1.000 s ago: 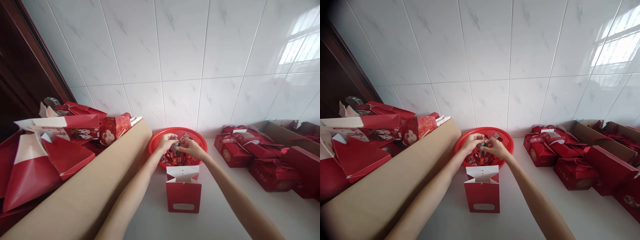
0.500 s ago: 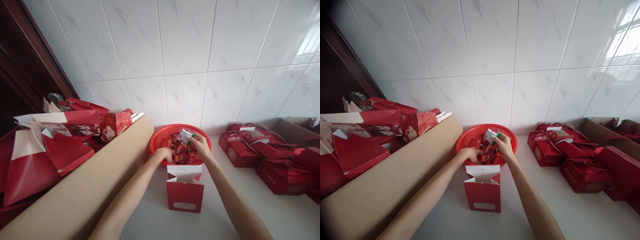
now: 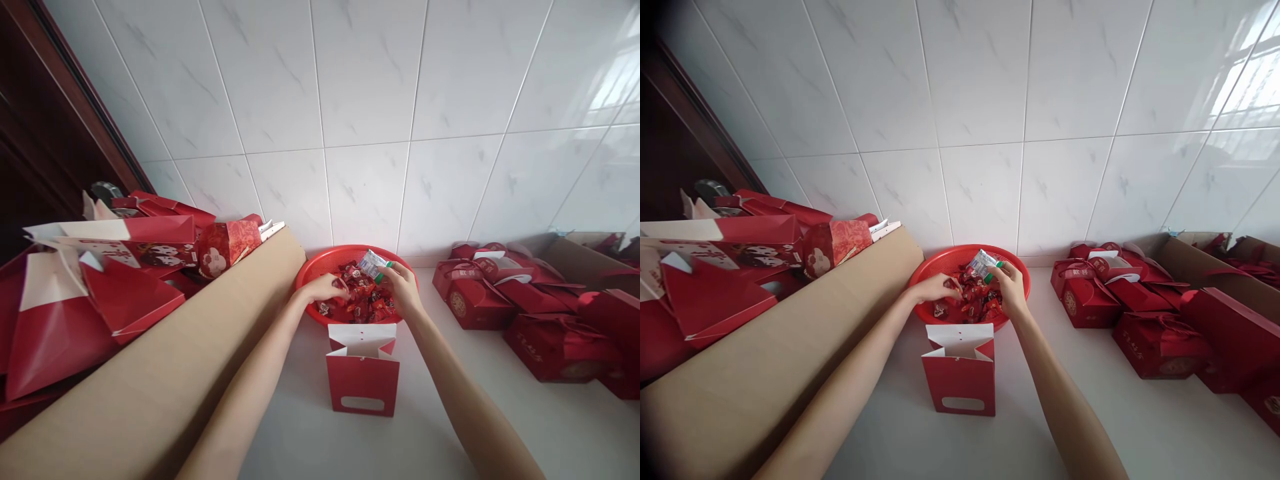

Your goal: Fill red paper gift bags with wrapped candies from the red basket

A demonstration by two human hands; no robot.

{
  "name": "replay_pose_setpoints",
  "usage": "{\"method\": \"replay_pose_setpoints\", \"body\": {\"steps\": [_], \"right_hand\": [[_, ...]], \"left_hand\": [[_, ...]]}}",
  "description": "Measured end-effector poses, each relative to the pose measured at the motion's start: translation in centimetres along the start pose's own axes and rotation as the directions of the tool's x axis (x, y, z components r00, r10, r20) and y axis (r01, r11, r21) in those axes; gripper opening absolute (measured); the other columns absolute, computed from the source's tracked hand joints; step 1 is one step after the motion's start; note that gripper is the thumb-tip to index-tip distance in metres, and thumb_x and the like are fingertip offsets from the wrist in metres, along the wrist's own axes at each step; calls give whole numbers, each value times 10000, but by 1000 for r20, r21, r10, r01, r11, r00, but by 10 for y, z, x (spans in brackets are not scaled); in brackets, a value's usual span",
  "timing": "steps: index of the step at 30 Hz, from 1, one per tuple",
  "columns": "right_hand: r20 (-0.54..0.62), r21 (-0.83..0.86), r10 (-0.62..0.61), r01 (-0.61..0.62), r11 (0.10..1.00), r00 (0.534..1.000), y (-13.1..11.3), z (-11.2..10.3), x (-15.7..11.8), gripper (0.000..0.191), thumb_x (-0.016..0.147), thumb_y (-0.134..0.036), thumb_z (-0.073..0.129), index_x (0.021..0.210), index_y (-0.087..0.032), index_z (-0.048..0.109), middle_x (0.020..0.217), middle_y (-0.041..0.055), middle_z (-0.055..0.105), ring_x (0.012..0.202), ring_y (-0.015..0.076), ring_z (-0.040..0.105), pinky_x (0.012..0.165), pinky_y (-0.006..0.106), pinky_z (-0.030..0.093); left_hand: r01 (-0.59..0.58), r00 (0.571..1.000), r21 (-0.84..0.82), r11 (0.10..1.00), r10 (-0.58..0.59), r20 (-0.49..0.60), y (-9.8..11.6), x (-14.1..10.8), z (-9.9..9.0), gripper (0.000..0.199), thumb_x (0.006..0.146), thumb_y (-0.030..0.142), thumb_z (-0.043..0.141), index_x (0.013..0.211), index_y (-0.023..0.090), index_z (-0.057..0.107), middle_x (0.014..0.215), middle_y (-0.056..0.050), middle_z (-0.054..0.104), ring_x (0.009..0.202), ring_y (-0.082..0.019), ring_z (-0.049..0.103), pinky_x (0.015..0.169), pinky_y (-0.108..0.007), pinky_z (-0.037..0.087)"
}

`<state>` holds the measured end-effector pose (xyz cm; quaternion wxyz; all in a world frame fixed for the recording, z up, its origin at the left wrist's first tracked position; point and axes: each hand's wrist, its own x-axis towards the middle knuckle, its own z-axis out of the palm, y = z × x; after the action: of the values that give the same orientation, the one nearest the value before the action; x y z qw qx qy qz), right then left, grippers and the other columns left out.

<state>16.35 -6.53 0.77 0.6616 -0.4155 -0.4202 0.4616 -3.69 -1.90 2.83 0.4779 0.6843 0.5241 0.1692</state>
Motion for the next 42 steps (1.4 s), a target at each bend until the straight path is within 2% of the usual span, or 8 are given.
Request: {"method": "replay_pose_setpoints", "body": {"steps": [3, 7, 12, 19, 26, 31, 36, 42], "right_hand": [[-4, 67, 46, -45, 997, 999, -2, 0, 1, 243, 605, -406, 755, 724, -222, 652, 772, 29, 717, 670, 183, 630, 596, 286, 508], [51, 180, 117, -124, 976, 992, -4, -1, 2, 183, 614, -336, 728, 734, -227, 643, 832, 41, 741, 755, 222, 692, 637, 309, 559], [170, 239, 166, -205, 949, 971, -6, -3, 4, 205, 672, -311, 695, 851, -217, 664, 983, 76, 757, 855, 265, 737, 693, 353, 612], [197, 245, 236, -281, 928, 952, -10, -2, 5, 294, 768, -471, 684, 933, -228, 689, 930, 78, 750, 858, 264, 732, 685, 352, 618], [211, 251, 217, -268, 930, 953, -10, -2, 4, 238, 754, -448, 723, 866, -242, 677, 931, 52, 742, 967, 262, 712, 764, 340, 592], [200, 269, 165, -216, 938, 966, -8, -3, 3, 247, 699, -431, 772, 677, -225, 637, 856, 34, 710, 915, 231, 686, 753, 313, 564], [255, 186, 146, -197, 963, 956, -4, -3, 2, 332, 511, -299, 913, 712, -206, 666, 758, 0, 705, 691, 159, 634, 656, 281, 500], [265, 123, 173, -211, 970, 949, -2, -1, 2, 351, 496, -306, 936, 756, -176, 739, 796, 37, 742, 739, 182, 658, 747, 324, 506]], "left_hand": [[-65, 991, -412, 909, 10, -134, 4, -5, -8, 333, 583, 294, 875, 838, 165, 705, 866, -66, 752, 860, -233, 712, 663, -296, 602], [-125, 977, -613, 780, -12, -214, 5, -7, -6, 277, 633, 312, 857, 785, 170, 674, 826, -37, 732, 814, -185, 703, 684, -283, 611], [-88, 979, -641, 762, -53, -197, 8, -9, 3, 190, 714, 297, 785, 821, 172, 689, 796, -31, 725, 780, -170, 701, 580, -223, 567], [-46, 986, -663, 748, -72, -149, 10, -9, 6, 159, 846, 276, 659, 890, 142, 734, 879, -98, 778, 830, -202, 736, 653, -267, 606], [-51, 996, -690, 722, -18, -92, 8, -13, 5, 258, 925, 230, 519, 957, 135, 757, 1014, -111, 784, 935, -215, 739, 710, -269, 616], [-66, 997, -760, 647, 12, -76, 4, -11, 5, 337, 997, 292, 455, 998, 140, 756, 973, -106, 786, 922, -207, 742, 777, -307, 618], [-94, 995, -738, 669, 52, -80, 5, -14, 7, 246, 948, 282, 576, 997, 129, 762, 1002, -121, 783, 965, -227, 736, 803, -309, 609], [-183, 983, -717, 673, 102, -155, -2, -10, 8, 249, 866, 339, 695, 1023, 162, 773, 1233, -110, 722, 1100, -267, 691, 772, -296, 605]]}}
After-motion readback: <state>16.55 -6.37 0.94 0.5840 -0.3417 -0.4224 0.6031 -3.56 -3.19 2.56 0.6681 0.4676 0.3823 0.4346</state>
